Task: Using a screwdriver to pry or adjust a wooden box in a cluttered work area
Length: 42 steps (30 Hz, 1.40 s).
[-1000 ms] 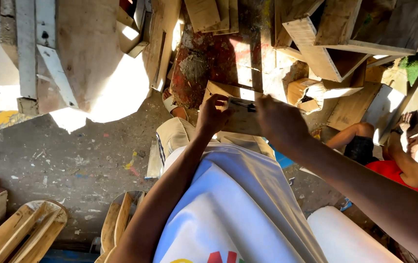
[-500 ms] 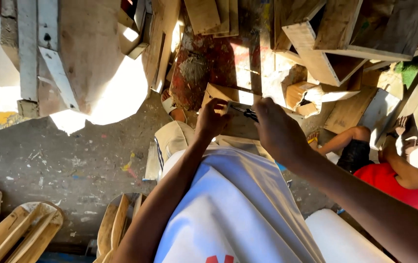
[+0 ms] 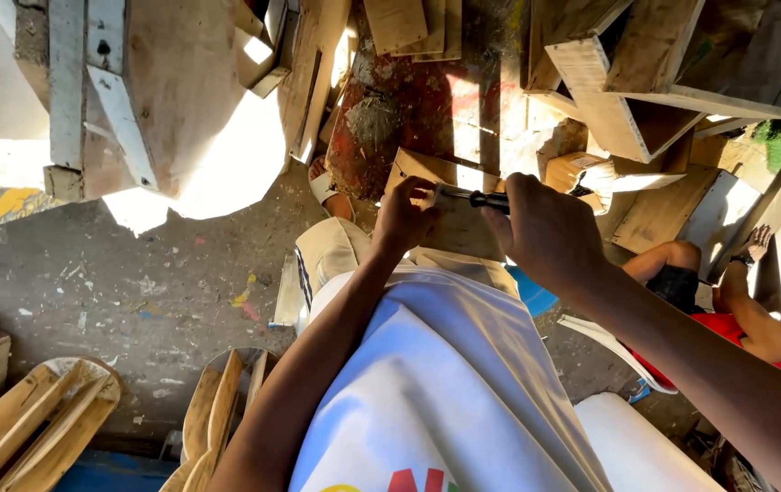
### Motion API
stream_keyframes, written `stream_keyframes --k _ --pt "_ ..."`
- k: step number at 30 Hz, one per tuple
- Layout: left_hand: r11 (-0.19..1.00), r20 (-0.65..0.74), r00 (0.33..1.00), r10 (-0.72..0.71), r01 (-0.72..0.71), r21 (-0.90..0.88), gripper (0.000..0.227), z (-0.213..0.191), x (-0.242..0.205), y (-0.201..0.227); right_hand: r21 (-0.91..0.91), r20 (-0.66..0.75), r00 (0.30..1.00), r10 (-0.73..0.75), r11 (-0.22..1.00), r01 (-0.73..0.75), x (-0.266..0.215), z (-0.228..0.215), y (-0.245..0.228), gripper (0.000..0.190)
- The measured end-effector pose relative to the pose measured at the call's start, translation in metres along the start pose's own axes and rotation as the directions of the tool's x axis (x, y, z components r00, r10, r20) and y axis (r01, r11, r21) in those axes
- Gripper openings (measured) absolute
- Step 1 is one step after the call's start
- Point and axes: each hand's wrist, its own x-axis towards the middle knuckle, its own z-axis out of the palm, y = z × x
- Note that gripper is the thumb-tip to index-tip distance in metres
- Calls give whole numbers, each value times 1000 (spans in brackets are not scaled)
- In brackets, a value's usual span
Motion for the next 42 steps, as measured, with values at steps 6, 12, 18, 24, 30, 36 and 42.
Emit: stream_keyframes --k 6,12,18,24,30,36,42 --pt "1000 -1 1000 -2 2 -1 43 0 -3 3 -326 3 960 -280 908 265 -6 -5 -3 18" --pt "1000 -1 1000 18 -18 -24 43 -2 -14 12 -26 84 995 59 998 -57 14 -25 9 40" --pt "999 -20 1000 20 -20 -37 43 3 -11 5 -34 57 998 -22 999 23 2 -13 -17 44" --pt "998 -31 998 54 -55 -42 42 4 -1 -7 22 61 998 -6 1000 5 14 -31 -18 45" --pt "992 -53 992 111 -114 -48 38 3 -6 -7 -48 21 992 123 991 -122 10 3 -19 46" --pt "986 -162 973 164 -167 -3 25 8 -11 10 489 179 914 365 773 -404 10 20 29 55" --pt "985 -246 954 172 -160 68 19 6 -28 31 669 142 843 519 577 -469 -52 42 64 50"
